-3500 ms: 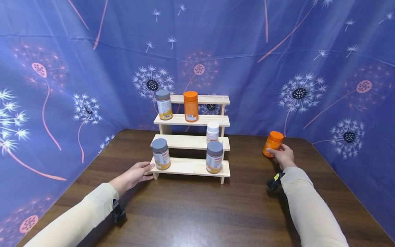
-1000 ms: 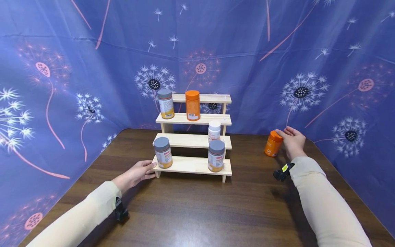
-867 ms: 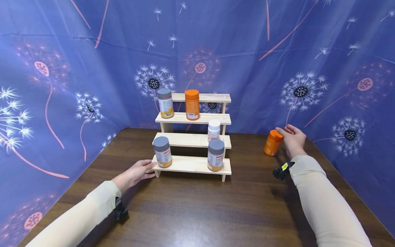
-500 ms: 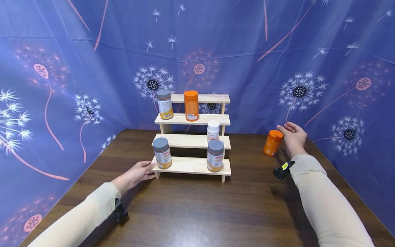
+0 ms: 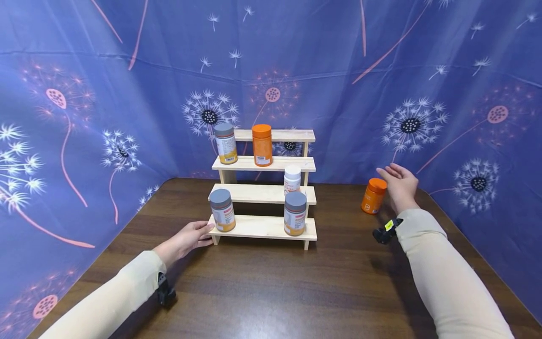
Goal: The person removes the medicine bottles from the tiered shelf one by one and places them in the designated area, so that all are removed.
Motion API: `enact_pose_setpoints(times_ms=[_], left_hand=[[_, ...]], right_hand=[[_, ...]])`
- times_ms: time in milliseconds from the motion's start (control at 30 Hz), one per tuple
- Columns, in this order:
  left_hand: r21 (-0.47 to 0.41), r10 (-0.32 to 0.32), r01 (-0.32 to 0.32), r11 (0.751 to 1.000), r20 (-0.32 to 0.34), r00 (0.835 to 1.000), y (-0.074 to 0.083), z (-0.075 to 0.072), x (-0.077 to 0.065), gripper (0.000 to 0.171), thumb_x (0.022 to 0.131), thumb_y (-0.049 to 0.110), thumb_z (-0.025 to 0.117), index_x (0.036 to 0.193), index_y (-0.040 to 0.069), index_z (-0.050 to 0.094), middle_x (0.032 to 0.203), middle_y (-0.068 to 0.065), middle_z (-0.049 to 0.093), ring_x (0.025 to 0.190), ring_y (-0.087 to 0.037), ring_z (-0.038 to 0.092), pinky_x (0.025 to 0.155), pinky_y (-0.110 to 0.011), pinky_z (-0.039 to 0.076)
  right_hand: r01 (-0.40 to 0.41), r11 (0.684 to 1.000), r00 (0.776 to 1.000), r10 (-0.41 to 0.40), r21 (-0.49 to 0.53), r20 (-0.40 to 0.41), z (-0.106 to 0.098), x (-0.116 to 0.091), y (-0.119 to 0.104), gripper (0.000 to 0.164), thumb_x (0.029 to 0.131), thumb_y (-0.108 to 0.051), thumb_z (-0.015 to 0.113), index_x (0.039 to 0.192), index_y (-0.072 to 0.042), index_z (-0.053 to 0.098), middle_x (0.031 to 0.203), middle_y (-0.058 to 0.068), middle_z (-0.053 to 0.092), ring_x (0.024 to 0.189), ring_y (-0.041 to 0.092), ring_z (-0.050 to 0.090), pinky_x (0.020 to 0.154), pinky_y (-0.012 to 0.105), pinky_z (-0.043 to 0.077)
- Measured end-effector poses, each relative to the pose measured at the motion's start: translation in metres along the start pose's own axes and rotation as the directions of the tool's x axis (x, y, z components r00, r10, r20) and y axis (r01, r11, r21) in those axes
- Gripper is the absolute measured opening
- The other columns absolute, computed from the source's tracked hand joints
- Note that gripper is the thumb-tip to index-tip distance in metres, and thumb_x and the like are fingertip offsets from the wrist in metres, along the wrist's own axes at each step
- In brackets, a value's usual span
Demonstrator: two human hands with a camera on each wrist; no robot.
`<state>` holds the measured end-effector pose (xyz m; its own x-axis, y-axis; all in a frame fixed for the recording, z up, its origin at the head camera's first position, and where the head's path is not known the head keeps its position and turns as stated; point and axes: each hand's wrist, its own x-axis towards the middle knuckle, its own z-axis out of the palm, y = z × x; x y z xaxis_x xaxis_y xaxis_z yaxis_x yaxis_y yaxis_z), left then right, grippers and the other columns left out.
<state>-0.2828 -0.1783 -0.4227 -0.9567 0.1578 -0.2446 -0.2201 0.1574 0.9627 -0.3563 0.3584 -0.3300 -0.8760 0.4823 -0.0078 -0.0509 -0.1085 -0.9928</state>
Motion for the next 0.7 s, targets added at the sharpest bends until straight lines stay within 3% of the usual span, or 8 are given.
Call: enact_pose_setpoints(times_ms=[67, 167, 267, 400, 500, 567, 633, 700], left_hand=[[0.0, 0.002, -0.002, 1.0, -0.001, 1.0, 0.0, 0.0, 0.0, 0.047, 0.106, 0.015, 0.04, 0.141, -0.015, 0.032, 0.139, -0.035, 0.044, 0.13, -0.04, 0.048, 0.106, -0.044, 0.049], [0.0, 0.006, -0.006, 1.0, -0.003, 1.0, -0.001, 0.0, 0.0, 0.046, 0.106, 0.015, 0.04, 0.14, -0.016, 0.033, 0.138, -0.035, 0.045, 0.129, -0.039, 0.049, 0.105, -0.044, 0.05], [0.0, 0.012, -0.012, 1.0, -0.002, 1.0, -0.002, 0.0, 0.0, 0.046, 0.106, 0.014, 0.04, 0.14, -0.016, 0.034, 0.137, -0.035, 0.045, 0.128, -0.039, 0.049, 0.105, -0.045, 0.05], [0.0, 0.012, -0.012, 1.0, 0.0, 1.0, -0.002, -0.001, 0.0, 0.046, 0.106, 0.014, 0.04, 0.14, -0.016, 0.033, 0.138, -0.035, 0.045, 0.129, -0.04, 0.048, 0.105, -0.045, 0.049], [0.001, 0.011, -0.011, 1.0, -0.001, 1.0, -0.001, -0.001, 0.0, 0.047, 0.106, 0.014, 0.04, 0.14, -0.016, 0.032, 0.138, -0.035, 0.044, 0.129, -0.04, 0.048, 0.106, -0.045, 0.049], [0.004, 0.012, -0.012, 1.0, -0.004, 1.0, -0.001, -0.001, -0.001, 0.047, 0.106, 0.014, 0.039, 0.14, -0.016, 0.032, 0.138, -0.035, 0.044, 0.129, -0.04, 0.048, 0.105, -0.045, 0.05], [0.005, 0.013, -0.013, 1.0, -0.009, 1.0, -0.001, 0.0, -0.001, 0.046, 0.106, 0.014, 0.04, 0.14, -0.016, 0.033, 0.138, -0.035, 0.045, 0.129, -0.039, 0.049, 0.105, -0.044, 0.05], [0.005, 0.012, -0.012, 1.0, -0.013, 1.0, -0.001, 0.0, -0.001, 0.046, 0.105, 0.014, 0.04, 0.14, -0.016, 0.033, 0.137, -0.035, 0.045, 0.128, -0.039, 0.049, 0.104, -0.044, 0.051]], right_hand=[[-0.003, 1.0, 1.0, 0.004, -0.022, 0.023, 0.001, -0.001, -0.002, 0.081, 0.072, -0.032, 0.085, 0.143, -0.018, 0.048, 0.097, -0.019, 0.064, 0.097, -0.003, 0.059, 0.092, 0.006, 0.049], [-0.012, 0.998, 0.999, 0.015, -0.061, 0.049, 0.004, -0.002, -0.006, 0.084, 0.073, -0.036, 0.083, 0.146, -0.021, 0.045, 0.107, -0.016, 0.064, 0.103, -0.003, 0.057, 0.105, 0.013, 0.044], [-0.018, 0.995, 0.998, 0.023, -0.093, 0.05, 0.008, -0.003, -0.01, 0.086, 0.071, -0.041, 0.083, 0.146, -0.023, 0.044, 0.114, -0.016, 0.062, 0.11, -0.002, 0.054, 0.121, 0.026, 0.028], [-0.008, 0.996, 0.998, 0.013, -0.089, 0.057, 0.012, -0.004, -0.013, 0.087, 0.07, -0.042, 0.083, 0.146, -0.022, 0.045, 0.11, -0.017, 0.063, 0.107, -0.003, 0.056, 0.123, 0.03, 0.025], [0.019, 0.998, 0.996, -0.014, -0.064, 0.085, 0.015, -0.007, -0.014, 0.083, 0.074, -0.035, 0.082, 0.146, -0.018, 0.045, 0.098, -0.019, 0.064, 0.092, -0.007, 0.06, 0.108, 0.015, 0.042], [0.034, 0.999, 0.994, -0.031, -0.03, 0.104, 0.016, -0.008, -0.014, 0.08, 0.077, -0.029, 0.082, 0.146, -0.014, 0.044, 0.089, -0.021, 0.064, 0.082, -0.009, 0.061, 0.089, 0.007, 0.051], [0.034, 0.999, 0.992, -0.034, 0.005, 0.118, 0.018, -0.01, -0.015, 0.078, 0.078, -0.025, 0.081, 0.145, -0.012, 0.044, 0.082, -0.022, 0.064, 0.077, -0.008, 0.061, 0.071, 0.004, 0.053], [0.028, 1.0, 0.992, -0.028, -0.003, 0.123, 0.019, -0.012, -0.016, 0.08, 0.078, -0.027, 0.082, 0.146, -0.012, 0.043, 0.084, -0.022, 0.064, 0.078, -0.008, 0.061, 0.076, 0.005, 0.053]])
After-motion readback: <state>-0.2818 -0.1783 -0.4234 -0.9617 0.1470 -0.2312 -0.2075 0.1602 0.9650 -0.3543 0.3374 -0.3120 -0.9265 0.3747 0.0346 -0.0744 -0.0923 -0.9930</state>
